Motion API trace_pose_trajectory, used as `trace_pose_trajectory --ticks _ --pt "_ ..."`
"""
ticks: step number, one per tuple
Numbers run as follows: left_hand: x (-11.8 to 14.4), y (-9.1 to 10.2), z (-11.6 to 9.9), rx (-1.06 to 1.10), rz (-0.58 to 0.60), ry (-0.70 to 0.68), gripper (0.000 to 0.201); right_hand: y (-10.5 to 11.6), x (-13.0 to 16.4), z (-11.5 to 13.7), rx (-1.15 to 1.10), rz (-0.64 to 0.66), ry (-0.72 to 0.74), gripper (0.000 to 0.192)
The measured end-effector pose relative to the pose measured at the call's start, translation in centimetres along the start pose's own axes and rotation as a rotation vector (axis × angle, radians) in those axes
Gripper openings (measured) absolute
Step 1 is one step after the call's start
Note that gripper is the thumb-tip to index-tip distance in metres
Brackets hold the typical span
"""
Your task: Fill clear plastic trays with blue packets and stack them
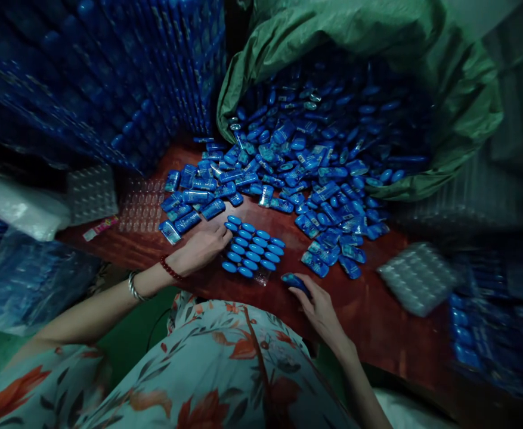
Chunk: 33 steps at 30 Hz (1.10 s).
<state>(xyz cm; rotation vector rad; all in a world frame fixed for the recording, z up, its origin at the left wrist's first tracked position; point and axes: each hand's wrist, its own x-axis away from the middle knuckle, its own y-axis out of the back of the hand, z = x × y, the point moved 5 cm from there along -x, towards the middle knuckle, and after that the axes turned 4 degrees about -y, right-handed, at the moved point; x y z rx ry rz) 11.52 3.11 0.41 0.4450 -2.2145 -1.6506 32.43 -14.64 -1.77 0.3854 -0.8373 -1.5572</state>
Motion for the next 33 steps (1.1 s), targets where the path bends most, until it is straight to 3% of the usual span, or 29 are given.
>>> trace_pose_trajectory --ticks 4,9,13,20,23,26,28,30,33 --pt "0.0 -0.8 -1.5 -0.249 0.125 0.035 0.028 -1.0 -0.1 2.4 -0.015 0.024 -0.088 0.029" --pt "0.4 -0.3 -1.4 -0.221 0.112 0.031 0.024 1.0 -0.3 4.2 0.238 -0.099 0.069 0.025" --pt "1.7 -0.1 -0.9 -0.039 -0.015 0.055 0.031 1.5 -0.2 4.9 0.342 -0.099 0.186 0.033" --pt "4.4 -1.0 0.1 0.286 -0.317 0.220 0.021 -1.1 -1.7 6.9 0.722 -0.039 0.196 0.033" --pt "6.3 -0.3 2.0 0.289 -0.471 0.393 0.015 -1.7 -2.4 8.5 0.837 -0.024 0.267 0.033" --pt "7.9 0.6 4.5 0.138 -0.579 0.606 0.021 -2.1 -3.4 9.7 0.898 0.043 0.366 0.029" --pt "7.7 0.5 5.8 0.021 -0.501 0.660 0.029 -2.1 -4.4 10.0 0.912 0.106 0.413 0.028" --pt "6.8 -0.1 6.9 -0.077 -0.351 0.664 0.032 -1.7 -5.1 9.8 0.899 0.148 0.452 0.028" --pt "5.3 -1.2 7.4 -0.139 -0.203 0.624 0.026 -1.0 -5.5 8.8 0.833 0.078 0.517 0.032"
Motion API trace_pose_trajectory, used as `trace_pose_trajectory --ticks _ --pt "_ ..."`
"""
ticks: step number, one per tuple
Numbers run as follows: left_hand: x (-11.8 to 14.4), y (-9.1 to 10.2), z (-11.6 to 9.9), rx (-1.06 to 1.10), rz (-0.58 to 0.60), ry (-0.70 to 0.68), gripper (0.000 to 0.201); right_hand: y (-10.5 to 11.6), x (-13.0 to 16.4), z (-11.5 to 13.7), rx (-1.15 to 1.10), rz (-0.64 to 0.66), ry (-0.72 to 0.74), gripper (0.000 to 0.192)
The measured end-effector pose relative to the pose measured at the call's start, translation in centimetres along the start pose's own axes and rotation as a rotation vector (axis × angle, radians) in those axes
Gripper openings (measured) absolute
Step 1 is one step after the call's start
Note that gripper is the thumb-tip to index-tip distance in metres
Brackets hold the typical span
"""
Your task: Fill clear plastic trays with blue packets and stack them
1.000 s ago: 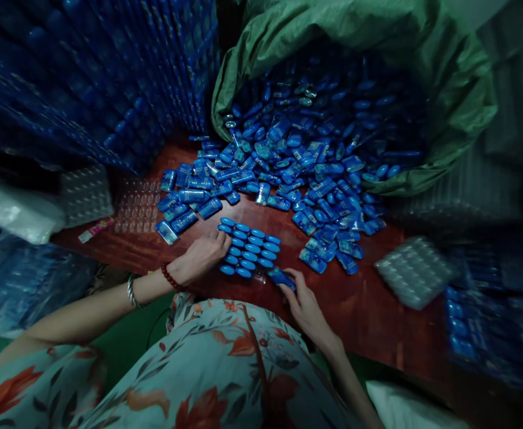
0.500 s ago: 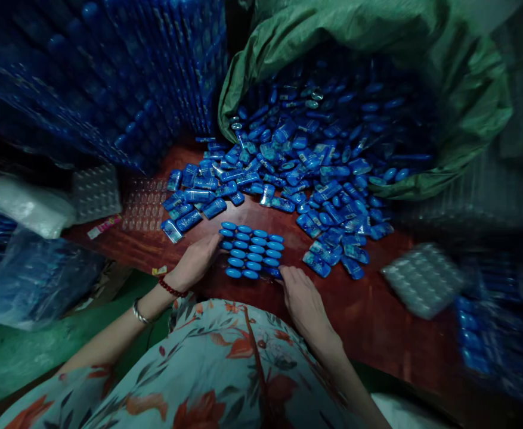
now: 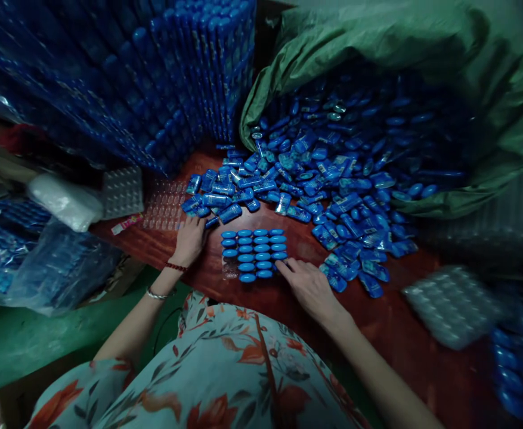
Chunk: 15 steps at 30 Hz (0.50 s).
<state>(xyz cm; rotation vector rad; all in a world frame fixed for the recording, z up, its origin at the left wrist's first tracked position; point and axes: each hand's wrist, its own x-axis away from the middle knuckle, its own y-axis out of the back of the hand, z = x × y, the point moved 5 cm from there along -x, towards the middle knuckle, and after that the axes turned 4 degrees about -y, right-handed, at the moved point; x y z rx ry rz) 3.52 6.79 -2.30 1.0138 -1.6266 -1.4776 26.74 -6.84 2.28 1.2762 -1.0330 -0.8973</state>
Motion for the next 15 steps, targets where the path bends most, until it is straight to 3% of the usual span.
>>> trace_pose_trajectory --ticks 4,8,10,12,15 --pt "1.0 0.5 -0.3 0.157 -0.084 0.013 0.027 -0.6 1.6 -1.1 -0.169 -0.273 -0.079 0.035" --pt "4.9 3.2 -0.5 0.419 -0.134 0.062 0.026 -1.3 3.2 -4.1 -0.369 -0.428 -0.392 0.028" --pt "6.8 4.5 -1.7 0.445 -0.098 -0.001 0.023 -1.7 4.0 -6.3 -0.321 -0.357 -0.572 0.028" --pt "8.2 5.1 -3.2 0.435 -0.083 -0.059 0.023 -2.2 4.6 -8.2 -0.199 -0.174 -0.680 0.030" --pt "8.8 4.6 -5.0 0.435 -0.129 -0.106 0.023 -3.0 5.5 -9.3 -0.109 0.069 -0.689 0.038"
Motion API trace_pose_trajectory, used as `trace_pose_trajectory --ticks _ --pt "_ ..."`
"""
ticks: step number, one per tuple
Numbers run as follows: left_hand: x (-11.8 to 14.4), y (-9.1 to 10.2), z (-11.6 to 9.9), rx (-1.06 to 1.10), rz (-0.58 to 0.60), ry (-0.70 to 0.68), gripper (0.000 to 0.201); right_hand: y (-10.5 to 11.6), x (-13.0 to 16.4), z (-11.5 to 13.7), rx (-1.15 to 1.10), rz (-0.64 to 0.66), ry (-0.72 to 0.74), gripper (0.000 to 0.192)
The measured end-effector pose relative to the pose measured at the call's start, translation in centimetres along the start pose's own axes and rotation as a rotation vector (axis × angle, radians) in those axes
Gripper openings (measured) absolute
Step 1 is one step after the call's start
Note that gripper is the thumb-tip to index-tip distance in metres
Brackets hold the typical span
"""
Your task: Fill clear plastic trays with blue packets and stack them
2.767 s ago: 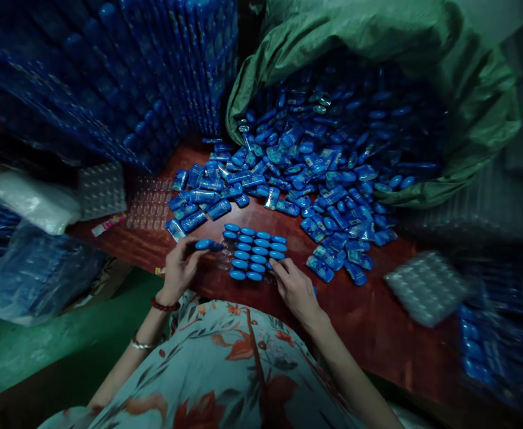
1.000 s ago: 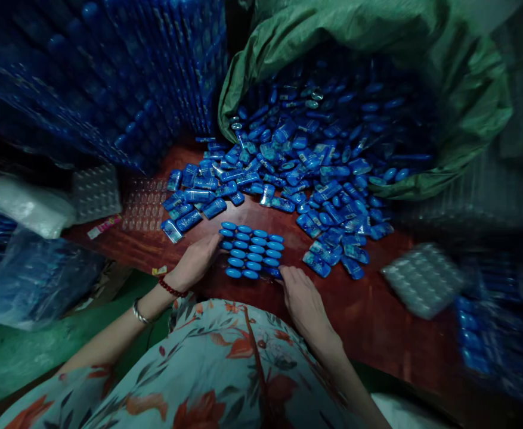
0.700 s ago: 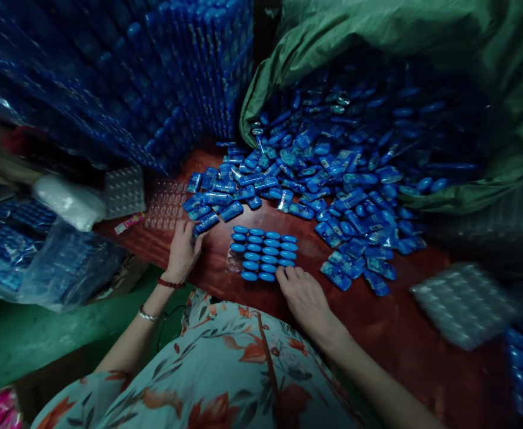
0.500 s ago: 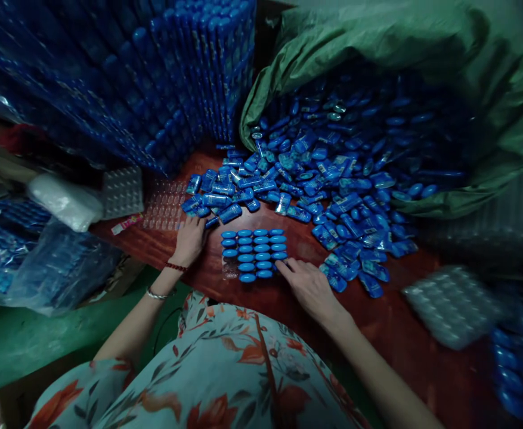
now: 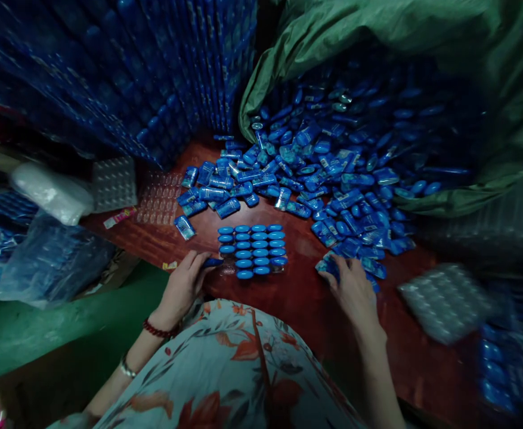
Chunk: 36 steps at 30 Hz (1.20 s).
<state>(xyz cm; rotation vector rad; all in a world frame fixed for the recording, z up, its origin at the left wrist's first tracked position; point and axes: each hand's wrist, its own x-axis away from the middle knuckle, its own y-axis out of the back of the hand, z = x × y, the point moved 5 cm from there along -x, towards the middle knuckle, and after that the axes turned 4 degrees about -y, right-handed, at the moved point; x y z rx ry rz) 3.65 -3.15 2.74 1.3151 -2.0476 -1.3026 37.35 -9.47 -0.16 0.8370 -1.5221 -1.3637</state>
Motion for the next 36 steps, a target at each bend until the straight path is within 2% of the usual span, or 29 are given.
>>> trace_pose_trajectory --ticks 3,6,11,15,20,25,28,31,33,36 --pt "-0.6 -1.5 -0.2 0.000 -0.074 -0.064 0.023 -0.8 0.6 0.2 -0.070 0.051 0.032 0.044" --pt "-1.4 -2.4 0.2 -0.016 -0.073 -0.158 0.026 -1.9 1.3 0.8 -0.198 0.059 0.044 0.042" --pt "-2.3 -2.7 0.8 -0.102 -0.064 -0.328 0.029 -3.2 2.2 0.6 -0.351 -0.018 0.015 0.048" --pt "-3.1 -3.1 0.5 -0.100 -0.056 -0.464 0.030 -3.8 2.5 0.3 -0.369 -0.050 0.033 0.054" --pt "-4.2 -3.2 1.0 -0.088 -0.049 -0.407 0.031 -4.4 2.3 0.4 -0.377 -0.053 0.091 0.045" --pt "-4.5 -3.3 2.4 -0.116 0.038 -0.493 0.032 -4.6 2.2 0.6 -0.460 0.018 0.170 0.038" --pt "-5.0 -3.6 3.7 -0.069 0.079 -0.520 0.032 -4.5 2.1 0.3 -0.498 0.050 0.144 0.040" --pt "-5.8 -4.1 4.6 -0.023 0.084 -0.517 0.032 -4.5 2.0 0.2 -0.502 0.060 0.114 0.032" --pt "-6.3 -4.2 4.7 -0.019 0.072 -0.525 0.032 -4.5 2.0 0.3 -0.497 0.045 0.105 0.026" --pt "-6.4 -4.2 4.2 -0.062 0.061 -0.548 0.031 -4.5 2.0 0.7 -0.497 0.004 0.118 0.028"
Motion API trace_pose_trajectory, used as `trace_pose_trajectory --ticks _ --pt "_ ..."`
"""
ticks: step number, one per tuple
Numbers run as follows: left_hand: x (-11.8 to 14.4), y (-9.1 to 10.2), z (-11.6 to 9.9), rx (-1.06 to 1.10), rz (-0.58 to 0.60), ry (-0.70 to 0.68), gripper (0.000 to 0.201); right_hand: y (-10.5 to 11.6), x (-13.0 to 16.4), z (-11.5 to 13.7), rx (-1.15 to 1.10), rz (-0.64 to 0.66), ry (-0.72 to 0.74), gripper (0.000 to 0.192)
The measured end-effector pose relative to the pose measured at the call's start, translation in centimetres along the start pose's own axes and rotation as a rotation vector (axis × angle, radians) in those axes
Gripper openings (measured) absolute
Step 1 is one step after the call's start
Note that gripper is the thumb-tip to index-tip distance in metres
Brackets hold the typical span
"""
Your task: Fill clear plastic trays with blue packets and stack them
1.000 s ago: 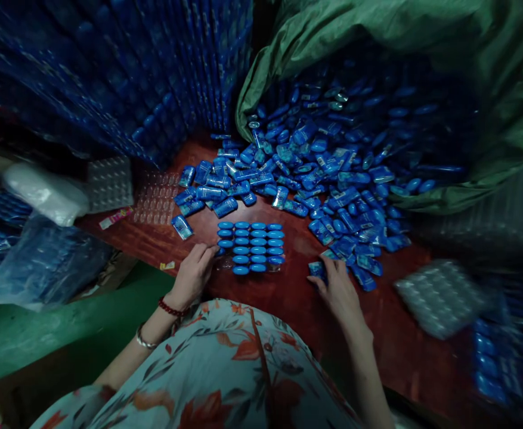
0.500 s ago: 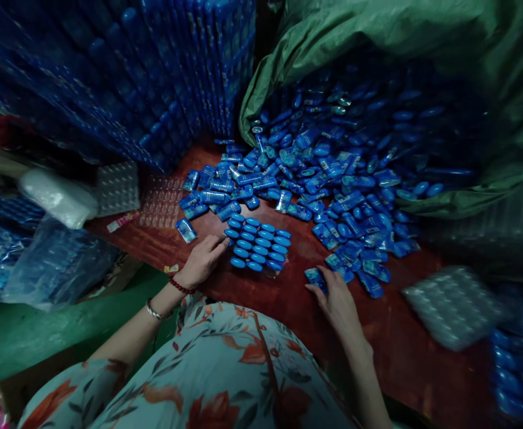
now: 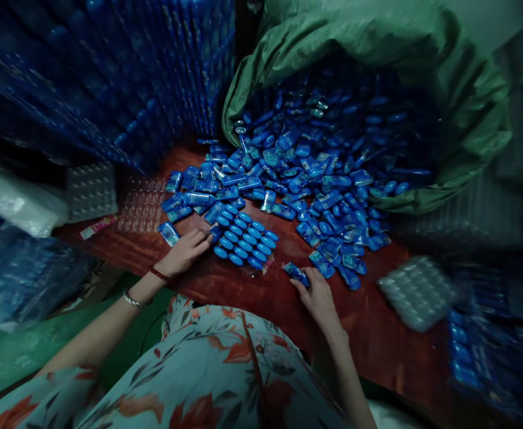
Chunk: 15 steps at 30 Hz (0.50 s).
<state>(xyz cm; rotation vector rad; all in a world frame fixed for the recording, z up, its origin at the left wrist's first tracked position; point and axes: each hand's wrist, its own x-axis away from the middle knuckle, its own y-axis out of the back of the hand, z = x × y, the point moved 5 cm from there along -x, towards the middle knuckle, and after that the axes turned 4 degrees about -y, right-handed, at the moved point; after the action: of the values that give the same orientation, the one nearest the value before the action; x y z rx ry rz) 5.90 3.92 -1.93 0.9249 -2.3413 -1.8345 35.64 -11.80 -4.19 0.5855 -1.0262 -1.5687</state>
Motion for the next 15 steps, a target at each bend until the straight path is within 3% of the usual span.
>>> trace_pose_trajectory --ticks 4,9,15 --pt "0.1 0.2 -1.8 -0.068 0.029 0.002 0.030 -0.1 0.0 0.4 -0.018 -0.055 0.040 0.035" --pt "1.3 0.4 -4.8 -0.067 -0.019 0.043 0.026 -0.1 -0.1 0.5 -0.133 -0.122 -0.087 0.042" --pt "2.1 0.2 -4.7 -0.078 -0.065 0.172 0.029 0.4 -0.1 1.9 -0.168 -0.158 -0.012 0.034"
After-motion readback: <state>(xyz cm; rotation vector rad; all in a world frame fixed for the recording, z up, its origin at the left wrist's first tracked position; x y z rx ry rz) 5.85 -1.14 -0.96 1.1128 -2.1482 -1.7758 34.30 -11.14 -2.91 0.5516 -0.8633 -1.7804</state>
